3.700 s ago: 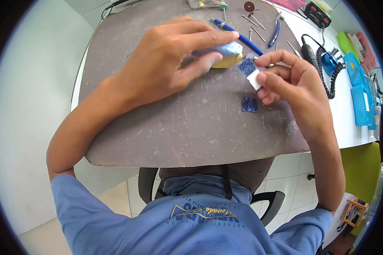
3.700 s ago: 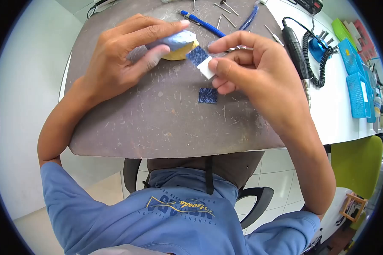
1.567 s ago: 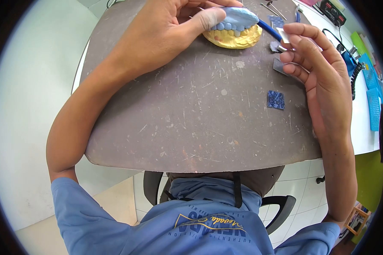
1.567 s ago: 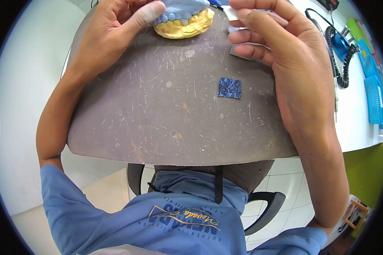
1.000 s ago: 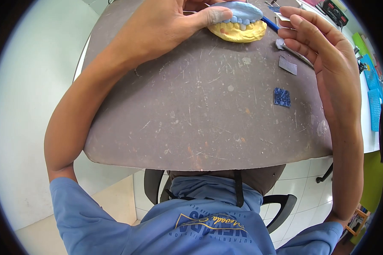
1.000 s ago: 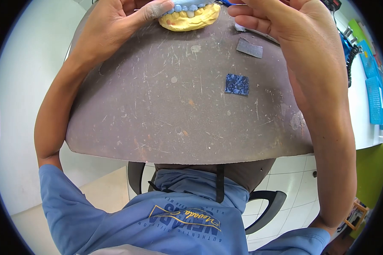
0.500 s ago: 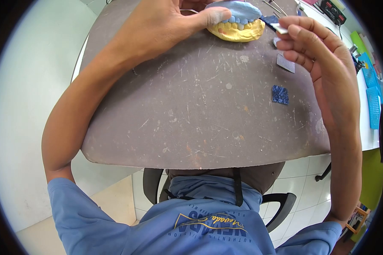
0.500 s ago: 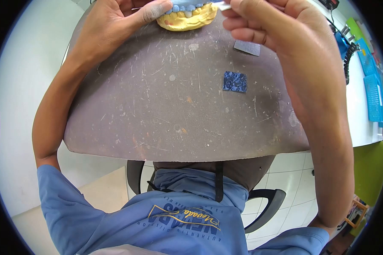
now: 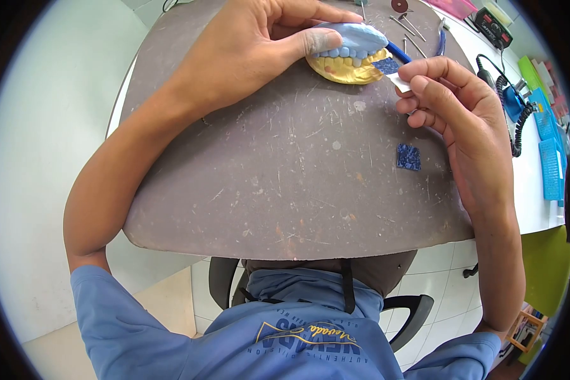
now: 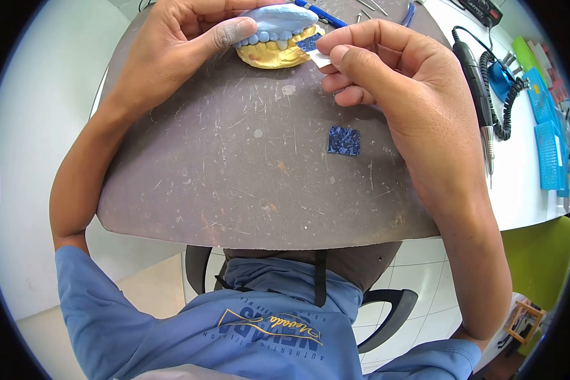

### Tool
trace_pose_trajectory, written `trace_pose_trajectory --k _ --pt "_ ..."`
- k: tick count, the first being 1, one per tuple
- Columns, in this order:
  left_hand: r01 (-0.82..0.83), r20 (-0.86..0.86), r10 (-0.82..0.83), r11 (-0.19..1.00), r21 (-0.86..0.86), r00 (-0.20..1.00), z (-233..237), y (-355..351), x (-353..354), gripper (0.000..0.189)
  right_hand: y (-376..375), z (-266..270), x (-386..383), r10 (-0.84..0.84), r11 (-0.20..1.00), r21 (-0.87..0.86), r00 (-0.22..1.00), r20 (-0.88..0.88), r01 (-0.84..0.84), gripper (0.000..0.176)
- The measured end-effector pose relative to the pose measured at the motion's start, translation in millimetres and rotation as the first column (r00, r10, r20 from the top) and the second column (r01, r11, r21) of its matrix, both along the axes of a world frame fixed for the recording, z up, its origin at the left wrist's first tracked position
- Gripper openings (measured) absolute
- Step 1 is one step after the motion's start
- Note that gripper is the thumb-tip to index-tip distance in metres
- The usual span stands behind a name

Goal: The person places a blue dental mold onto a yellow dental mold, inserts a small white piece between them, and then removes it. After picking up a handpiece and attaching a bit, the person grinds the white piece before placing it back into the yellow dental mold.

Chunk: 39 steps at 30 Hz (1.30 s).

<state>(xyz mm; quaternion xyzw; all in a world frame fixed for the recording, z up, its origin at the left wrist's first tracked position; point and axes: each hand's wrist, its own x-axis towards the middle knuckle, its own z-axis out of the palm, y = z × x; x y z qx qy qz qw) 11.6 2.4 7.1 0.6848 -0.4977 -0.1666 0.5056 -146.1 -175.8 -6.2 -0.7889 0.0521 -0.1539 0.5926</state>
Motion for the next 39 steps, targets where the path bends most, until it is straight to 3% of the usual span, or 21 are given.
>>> trace_pose_trajectory --k 8,13,16,39 --pt "0.016 -0.021 -0.015 0.998 0.053 1.0 4.3 0.0 0.8 0.033 0.3 -0.1 1.3 0.012 1.0 0.022 1.0 -0.007 -0.012 0.023" --pt "0.032 -0.03 -0.031 0.998 0.049 0.999 3.4 -0.5 2.4 0.033 -1.1 1.2 4.1 0.077 0.981 0.184 0.996 -0.033 -0.07 0.023" --pt "0.037 -0.017 -0.036 0.997 0.068 0.999 9.8 0.8 0.5 0.033 0.2 1.0 6.5 0.069 0.979 0.193 0.997 -0.024 -0.063 0.023" --pt "0.104 -0.01 -0.104 0.994 0.029 0.995 7.6 -1.8 7.8 0.032 2.9 2.1 14.8 0.025 0.996 0.083 0.999 -0.027 -0.022 0.028"
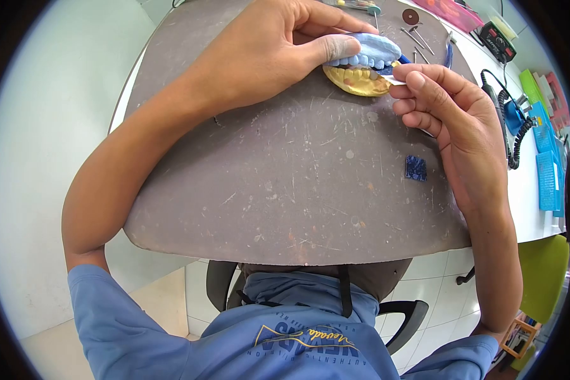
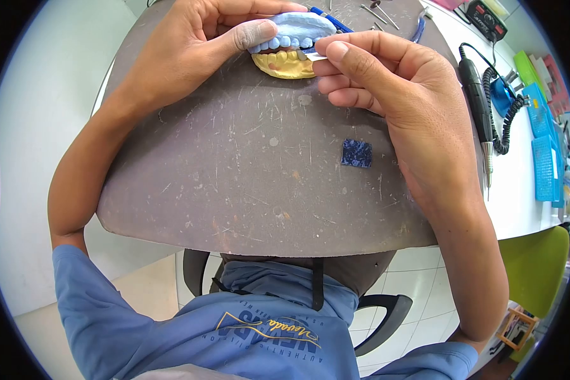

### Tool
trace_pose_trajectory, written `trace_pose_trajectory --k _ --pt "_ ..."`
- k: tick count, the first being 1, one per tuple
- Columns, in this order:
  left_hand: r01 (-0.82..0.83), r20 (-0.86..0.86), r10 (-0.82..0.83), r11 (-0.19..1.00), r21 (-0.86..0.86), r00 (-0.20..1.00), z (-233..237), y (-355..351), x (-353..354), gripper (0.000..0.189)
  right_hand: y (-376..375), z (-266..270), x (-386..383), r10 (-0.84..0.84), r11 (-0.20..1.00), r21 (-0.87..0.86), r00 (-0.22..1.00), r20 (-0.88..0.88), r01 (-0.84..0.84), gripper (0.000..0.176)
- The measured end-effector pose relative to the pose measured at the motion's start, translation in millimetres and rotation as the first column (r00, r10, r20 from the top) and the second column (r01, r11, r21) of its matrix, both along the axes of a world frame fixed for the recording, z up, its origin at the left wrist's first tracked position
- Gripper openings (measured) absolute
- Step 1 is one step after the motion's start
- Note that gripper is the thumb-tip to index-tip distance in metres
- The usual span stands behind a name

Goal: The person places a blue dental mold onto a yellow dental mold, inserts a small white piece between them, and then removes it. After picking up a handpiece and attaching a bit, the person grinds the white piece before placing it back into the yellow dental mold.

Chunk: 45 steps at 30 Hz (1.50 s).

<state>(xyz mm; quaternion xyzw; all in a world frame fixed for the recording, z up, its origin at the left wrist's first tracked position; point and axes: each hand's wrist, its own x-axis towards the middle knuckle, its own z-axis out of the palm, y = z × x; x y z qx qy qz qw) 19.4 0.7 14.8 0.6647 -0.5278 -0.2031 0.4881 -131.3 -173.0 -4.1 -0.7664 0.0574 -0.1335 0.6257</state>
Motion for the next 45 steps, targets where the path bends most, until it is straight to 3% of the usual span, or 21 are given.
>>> trace_pose_trajectory --k 12,15,20,23,25,28,29,31,35,37,38,42,45 --pt "-0.009 -0.022 0.009 1.0 -0.003 1.0 -1.0 0.9 1.9 0.034 1.5 -1.9 -0.2 0.001 1.0 -0.007 0.999 0.039 0.0 0.03" --pt "0.022 -0.05 -0.017 0.994 0.107 0.999 13.2 6.6 -3.3 0.034 0.8 -2.2 -1.4 -0.008 1.0 0.005 0.999 0.039 0.007 0.03" --pt "-0.015 0.013 0.016 0.999 -0.04 1.0 -10.4 0.9 4.8 0.034 1.1 -1.8 -2.3 -0.013 1.0 0.024 1.0 0.022 0.012 0.031" --pt "-0.036 0.048 0.037 0.999 -0.036 0.998 -3.8 3.9 -6.8 0.034 1.5 -1.4 -3.2 -0.058 0.998 0.026 0.998 0.019 0.057 0.031" --pt "-0.004 -0.011 0.004 1.0 0.011 1.0 7.6 5.6 -6.5 0.034 -3.1 2.1 -6.0 -0.155 0.972 -0.181 0.988 -0.014 0.15 0.027" --pt "0.053 -0.048 -0.052 0.999 0.004 0.997 -2.8 2.9 0.6 0.033 -5.4 6.2 -0.8 -0.182 0.928 -0.317 0.98 0.076 0.197 0.028" --pt "0.078 -0.023 -0.079 0.996 -0.044 0.997 -7.9 1.6 2.6 0.033 -6.4 5.8 1.7 -0.181 0.928 -0.317 0.981 0.074 0.196 0.028" --pt "0.075 -0.007 -0.075 0.996 -0.046 0.997 -9.0 2.8 1.6 0.032 -8.6 3.8 6.9 -0.062 0.828 -0.547 0.989 0.134 0.126 0.036" --pt "0.129 0.1 -0.116 0.982 -0.134 0.988 -22.2 0.1 8.1 0.033 -21.4 0.4 12.2 0.069 0.828 -0.559 0.997 0.042 -0.034 0.039" --pt "0.102 0.156 -0.082 0.987 -0.123 0.984 -22.3 2.5 6.4 0.033 -26.6 5.5 17.2 0.146 0.945 -0.289 0.989 -0.036 -0.15 0.033" --pt "0.079 0.207 -0.055 0.991 -0.109 0.977 -21.7 3.5 4.5 0.034 -22.4 9.6 16.9 0.115 0.966 -0.225 0.992 -0.057 -0.125 0.029" --pt "-0.057 0.366 0.088 0.994 -0.095 0.927 -16.7 7.1 -11.2 0.031 -13.9 20.1 23.3 0.043 0.914 -0.385 0.974 -0.223 -0.128 0.042" --pt "-0.066 0.317 0.1 0.991 -0.116 0.943 -14.9 7.3 -13.1 0.031 -15.1 30.4 22.4 0.102 0.932 -0.308 0.955 -0.28 -0.19 0.048"
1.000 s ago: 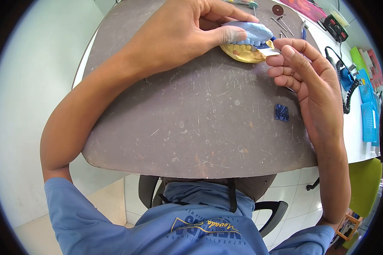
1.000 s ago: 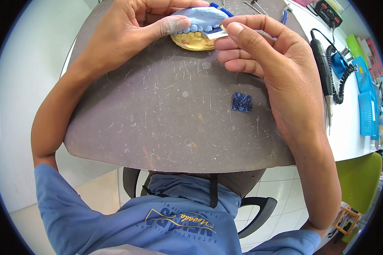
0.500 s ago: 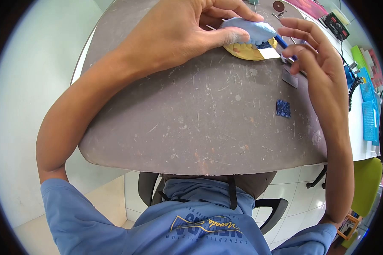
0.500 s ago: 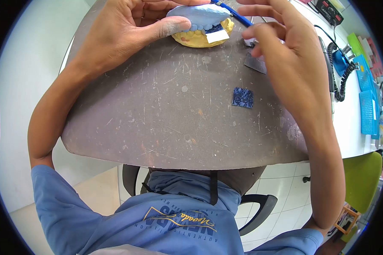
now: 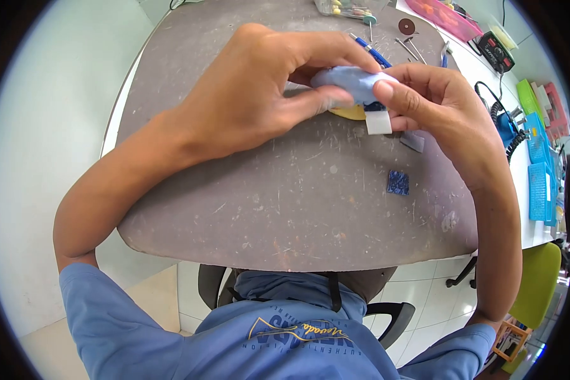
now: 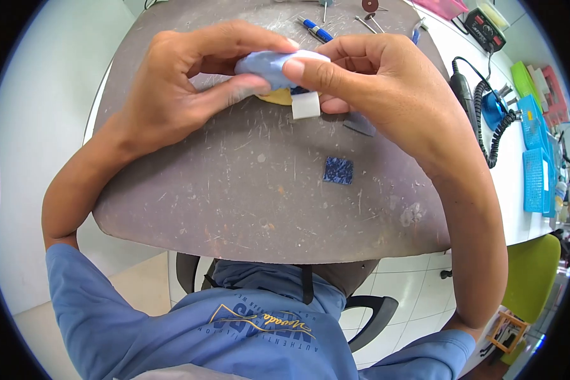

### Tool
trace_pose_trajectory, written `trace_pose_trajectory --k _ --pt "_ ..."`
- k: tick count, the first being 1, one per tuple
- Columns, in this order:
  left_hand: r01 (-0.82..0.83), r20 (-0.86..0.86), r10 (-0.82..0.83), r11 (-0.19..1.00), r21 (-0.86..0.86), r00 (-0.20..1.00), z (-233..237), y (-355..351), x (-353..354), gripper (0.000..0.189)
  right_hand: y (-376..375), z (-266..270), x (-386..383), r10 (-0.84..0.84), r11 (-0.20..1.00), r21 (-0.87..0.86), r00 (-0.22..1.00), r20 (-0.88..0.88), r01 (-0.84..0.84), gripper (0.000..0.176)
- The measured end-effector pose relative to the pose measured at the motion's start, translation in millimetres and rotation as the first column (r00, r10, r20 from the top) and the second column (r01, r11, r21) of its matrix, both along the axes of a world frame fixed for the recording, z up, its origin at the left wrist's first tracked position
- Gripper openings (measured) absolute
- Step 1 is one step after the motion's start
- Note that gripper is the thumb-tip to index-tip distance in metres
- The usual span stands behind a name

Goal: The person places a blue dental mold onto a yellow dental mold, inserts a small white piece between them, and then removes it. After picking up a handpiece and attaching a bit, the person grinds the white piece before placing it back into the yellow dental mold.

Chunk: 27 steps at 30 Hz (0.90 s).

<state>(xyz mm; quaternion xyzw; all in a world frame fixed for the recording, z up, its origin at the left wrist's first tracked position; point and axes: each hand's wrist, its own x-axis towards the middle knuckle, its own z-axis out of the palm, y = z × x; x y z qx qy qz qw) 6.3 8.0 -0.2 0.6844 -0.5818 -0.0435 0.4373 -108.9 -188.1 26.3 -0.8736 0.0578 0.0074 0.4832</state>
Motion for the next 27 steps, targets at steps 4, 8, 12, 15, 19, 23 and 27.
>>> trace_pose_trajectory --k 4,8,12,15,19,23,27 --pt "-0.021 0.017 0.021 0.999 -0.033 1.0 1.9 4.5 -4.1 0.029 -3.3 6.3 5.3 0.04 0.999 0.012 0.993 -0.107 -0.039 0.054" --pt "0.043 0.08 -0.037 0.997 -0.072 0.996 -6.2 3.6 -1.2 0.03 -4.9 9.6 1.7 0.081 0.996 0.043 0.977 -0.197 -0.073 0.055" --pt "0.11 0.322 -0.068 0.988 -0.113 0.944 -19.3 -4.3 4.5 0.025 -3.3 4.8 4.0 0.075 0.996 0.07 0.982 -0.176 -0.063 0.054" --pt "0.159 0.489 -0.043 0.967 -0.197 0.871 -15.9 8.3 -12.6 0.022 5.9 2.3 -7.0 0.107 0.992 0.084 0.987 -0.116 -0.098 0.056" --pt "0.198 0.592 -0.022 0.952 -0.235 0.806 -24.7 5.6 -8.7 0.029 0.2 -14.3 -8.5 0.172 0.985 -0.024 0.983 0.058 -0.171 0.057" --pt "0.053 0.189 -0.039 0.996 -0.071 0.981 -11.3 9.7 -11.2 0.045 2.9 -21.5 -12.9 0.231 0.953 -0.245 0.948 0.218 -0.176 0.057" --pt "0.004 0.025 -0.005 1.0 0.029 1.0 -13.5 8.5 -8.0 0.062 7.2 -33.7 -9.6 0.242 0.94 -0.314 0.904 0.352 -0.129 0.057"
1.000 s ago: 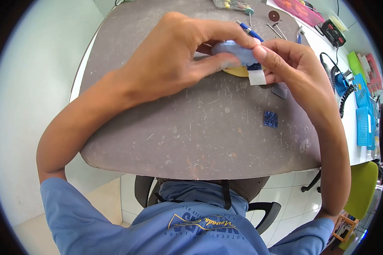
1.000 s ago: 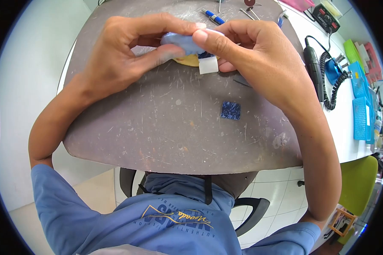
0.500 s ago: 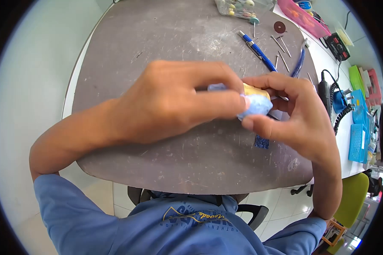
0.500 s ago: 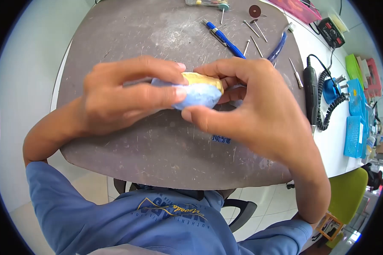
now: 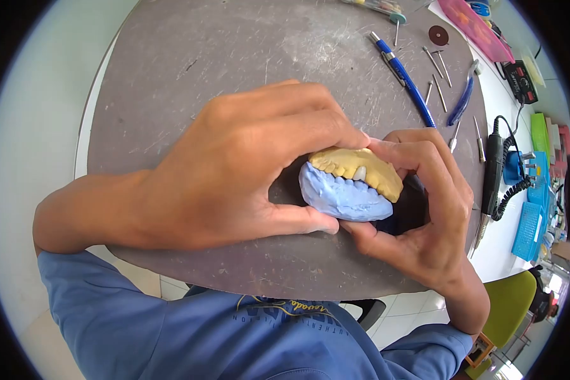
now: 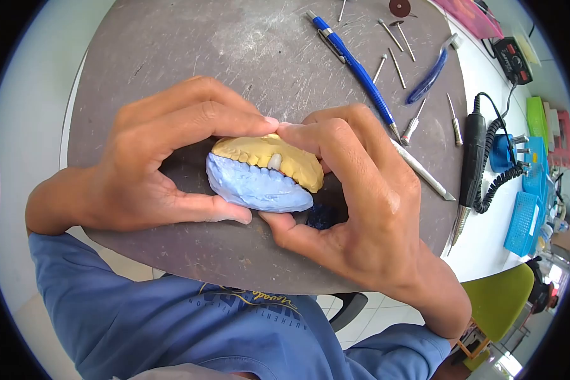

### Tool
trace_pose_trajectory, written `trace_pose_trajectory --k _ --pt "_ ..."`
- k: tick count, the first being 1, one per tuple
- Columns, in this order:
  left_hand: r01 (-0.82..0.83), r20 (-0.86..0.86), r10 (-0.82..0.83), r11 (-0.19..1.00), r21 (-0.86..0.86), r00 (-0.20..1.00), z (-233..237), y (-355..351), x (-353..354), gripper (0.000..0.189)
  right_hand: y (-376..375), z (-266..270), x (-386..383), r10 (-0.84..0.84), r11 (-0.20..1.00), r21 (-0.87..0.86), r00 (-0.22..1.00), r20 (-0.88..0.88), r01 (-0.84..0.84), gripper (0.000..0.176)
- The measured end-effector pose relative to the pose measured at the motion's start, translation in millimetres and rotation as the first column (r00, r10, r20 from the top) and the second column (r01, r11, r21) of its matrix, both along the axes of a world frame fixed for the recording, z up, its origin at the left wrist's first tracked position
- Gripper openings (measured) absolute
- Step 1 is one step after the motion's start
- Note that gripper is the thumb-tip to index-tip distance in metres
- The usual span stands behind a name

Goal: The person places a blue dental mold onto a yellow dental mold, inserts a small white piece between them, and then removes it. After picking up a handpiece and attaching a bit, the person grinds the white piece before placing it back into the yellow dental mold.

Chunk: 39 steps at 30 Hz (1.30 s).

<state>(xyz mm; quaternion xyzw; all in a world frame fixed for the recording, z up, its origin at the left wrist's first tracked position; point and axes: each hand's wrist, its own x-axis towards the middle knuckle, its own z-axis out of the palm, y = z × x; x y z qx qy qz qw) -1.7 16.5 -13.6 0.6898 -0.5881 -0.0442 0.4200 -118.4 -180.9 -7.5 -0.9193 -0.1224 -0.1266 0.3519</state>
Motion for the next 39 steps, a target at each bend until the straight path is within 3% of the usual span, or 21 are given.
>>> trace_pose_trajectory --k 17,25,32,34,35,37,38,39 --pt "-0.103 -0.015 0.102 0.991 -0.09 0.995 -9.1 -1.2 -14.0 0.056 1.9 4.7 -5.3 0.068 0.994 -0.084 0.998 -0.011 -0.068 0.057" --pt "-0.116 0.171 0.187 0.927 -0.358 0.967 -22.1 -12.1 -17.9 0.043 5.3 3.8 -11.0 0.081 0.983 -0.175 0.992 0.101 -0.062 0.06" --pt "-0.064 0.171 0.125 0.945 -0.322 0.977 -16.4 -7.1 -15.3 0.042 0.5 6.9 -7.8 0.127 0.966 -0.24 0.983 0.135 -0.092 0.063" --pt "-0.077 0.049 0.086 0.984 -0.161 0.995 -6.7 -3.7 -13.5 0.046 -4.4 9.6 -7.3 0.141 0.977 -0.169 0.989 0.037 -0.133 0.068" --pt "-0.057 0.058 0.068 0.983 -0.177 0.996 -1.0 -3.2 -11.7 0.046 -7.7 10.5 -7.2 0.123 0.976 -0.185 0.991 0.045 -0.113 0.068" --pt "-0.026 -0.158 0.026 1.0 0.005 0.987 10.8 -0.7 -8.1 0.055 -10.9 11.4 -6.7 0.104 0.987 0.142 0.982 -0.159 -0.081 0.074" --pt "0.025 -0.394 -0.021 1.0 0.006 0.919 9.3 0.7 -7.5 0.06 -7.8 13.5 -6.7 0.1 0.926 0.377 0.959 -0.264 0.007 0.076" --pt "0.022 -0.38 -0.019 1.0 0.003 0.925 8.1 -1.6 -7.9 0.06 -4.8 16.8 -4.2 0.102 0.927 0.375 0.963 -0.25 -0.001 0.076"
